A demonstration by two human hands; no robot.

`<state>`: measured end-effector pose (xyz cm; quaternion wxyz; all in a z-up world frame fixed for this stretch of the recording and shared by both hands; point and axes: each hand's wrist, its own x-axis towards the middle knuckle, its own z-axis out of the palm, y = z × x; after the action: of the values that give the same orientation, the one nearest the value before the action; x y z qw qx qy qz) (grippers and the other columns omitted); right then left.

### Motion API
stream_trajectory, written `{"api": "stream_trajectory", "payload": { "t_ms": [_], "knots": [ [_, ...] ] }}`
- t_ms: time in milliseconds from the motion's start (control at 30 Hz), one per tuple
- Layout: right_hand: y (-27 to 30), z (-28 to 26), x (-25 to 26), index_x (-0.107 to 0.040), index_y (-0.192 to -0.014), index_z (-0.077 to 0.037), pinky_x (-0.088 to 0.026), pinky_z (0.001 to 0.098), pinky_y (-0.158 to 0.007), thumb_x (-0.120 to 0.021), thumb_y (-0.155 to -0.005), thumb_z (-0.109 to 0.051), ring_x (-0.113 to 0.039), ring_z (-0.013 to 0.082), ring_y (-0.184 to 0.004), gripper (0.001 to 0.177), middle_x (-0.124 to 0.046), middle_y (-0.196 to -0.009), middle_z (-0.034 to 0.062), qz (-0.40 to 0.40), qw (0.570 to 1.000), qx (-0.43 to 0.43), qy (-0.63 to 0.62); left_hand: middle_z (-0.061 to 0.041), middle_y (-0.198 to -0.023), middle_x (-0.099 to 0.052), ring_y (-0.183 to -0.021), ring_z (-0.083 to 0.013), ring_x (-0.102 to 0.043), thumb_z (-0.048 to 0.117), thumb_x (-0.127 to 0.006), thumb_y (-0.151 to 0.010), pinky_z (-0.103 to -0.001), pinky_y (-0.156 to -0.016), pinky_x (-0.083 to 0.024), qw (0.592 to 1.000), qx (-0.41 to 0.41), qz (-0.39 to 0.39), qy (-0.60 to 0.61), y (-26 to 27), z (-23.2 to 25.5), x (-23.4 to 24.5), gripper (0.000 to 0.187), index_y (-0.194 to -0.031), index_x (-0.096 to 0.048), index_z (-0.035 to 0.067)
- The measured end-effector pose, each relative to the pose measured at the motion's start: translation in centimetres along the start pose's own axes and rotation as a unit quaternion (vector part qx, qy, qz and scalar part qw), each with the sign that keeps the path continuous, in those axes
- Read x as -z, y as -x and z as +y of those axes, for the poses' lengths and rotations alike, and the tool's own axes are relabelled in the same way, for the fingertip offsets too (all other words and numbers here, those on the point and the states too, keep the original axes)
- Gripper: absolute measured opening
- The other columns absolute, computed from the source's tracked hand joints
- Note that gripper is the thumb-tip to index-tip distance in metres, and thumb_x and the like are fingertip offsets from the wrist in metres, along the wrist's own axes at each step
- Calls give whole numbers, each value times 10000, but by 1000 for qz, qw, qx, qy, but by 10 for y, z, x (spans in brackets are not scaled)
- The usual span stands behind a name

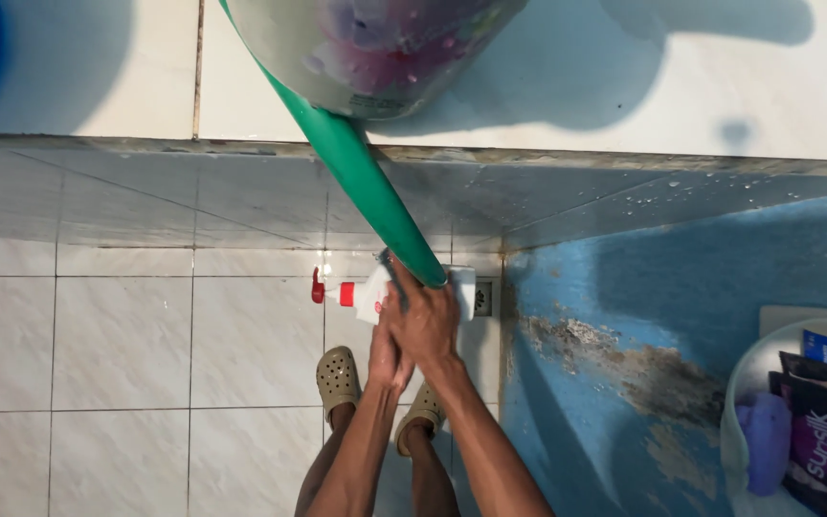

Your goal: Washing and rinsing plastic bottles in a bathroom using a hose, a small bucket, and a brush.

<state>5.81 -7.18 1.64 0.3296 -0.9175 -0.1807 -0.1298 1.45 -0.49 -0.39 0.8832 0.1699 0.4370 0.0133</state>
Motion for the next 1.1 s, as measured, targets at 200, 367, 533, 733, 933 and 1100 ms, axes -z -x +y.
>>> {"api": "stream_trajectory", "payload": {
  "t_ms": [200,367,533,733,933,1100],
  "knots": [
    [-2,23,16,-672,-1380,-134,-567,554,-693,-763,-783,-125,-660,423,-876,605,-631,-899,189,13,987,-136,85,-179,-1299,-682,-1168,-351,-661,252,-656,-965,-644,-972,-553,1000,3,-2,-15,10,5,-7,399,-1307,-628,49],
    [-9,-9,5,-663,-1409,-250,-566,510,-643,-682,-913,-283,-688,480,-792,497,-654,-758,207,-26,999,9,29,-187,-1191,-719,-1078,-339,-692,209,-697,-962,-581,-955,-579,1000,2,-18,-9,-80,-72,110,331,-1236,-689,22],
    [-2,39,19,-712,-1321,-277,-570,488,-656,-744,-822,-265,-707,417,-786,500,-685,-723,195,-35,998,-32,50,-199,-1242,-694,-1123,-367,-668,203,-694,-940,-628,-984,-557,1000,4,-12,-22,-3,-5,19,383,-1276,-655,23],
    [-3,58,20,-739,-1210,-180,-578,433,-658,-694,-891,-313,-694,390,-745,349,-672,-842,154,-101,994,-14,-44,-152,-1157,-740,-1059,-283,-708,193,-745,-899,-553,-946,-595,992,7,-20,-123,26,29,-15,370,-1231,-687,39],
    [-19,28,47,-653,-1384,-349,-577,465,-633,-640,-951,-348,-713,398,-760,433,-711,-846,163,-155,983,91,-28,-150,-1061,-771,-986,-257,-737,218,-761,-899,-521,-939,-605,979,20,-42,-196,10,24,8,284,-1128,-733,52],
    [5,41,52,-669,-1389,-345,-569,420,-562,-672,-930,-340,-702,354,-725,458,-698,-870,133,-149,985,64,-62,-193,-1151,-724,-1051,-312,-710,241,-736,-928,-552,-952,-568,971,9,-47,-235,4,32,20,402,-1276,-638,65]
  ]
}}
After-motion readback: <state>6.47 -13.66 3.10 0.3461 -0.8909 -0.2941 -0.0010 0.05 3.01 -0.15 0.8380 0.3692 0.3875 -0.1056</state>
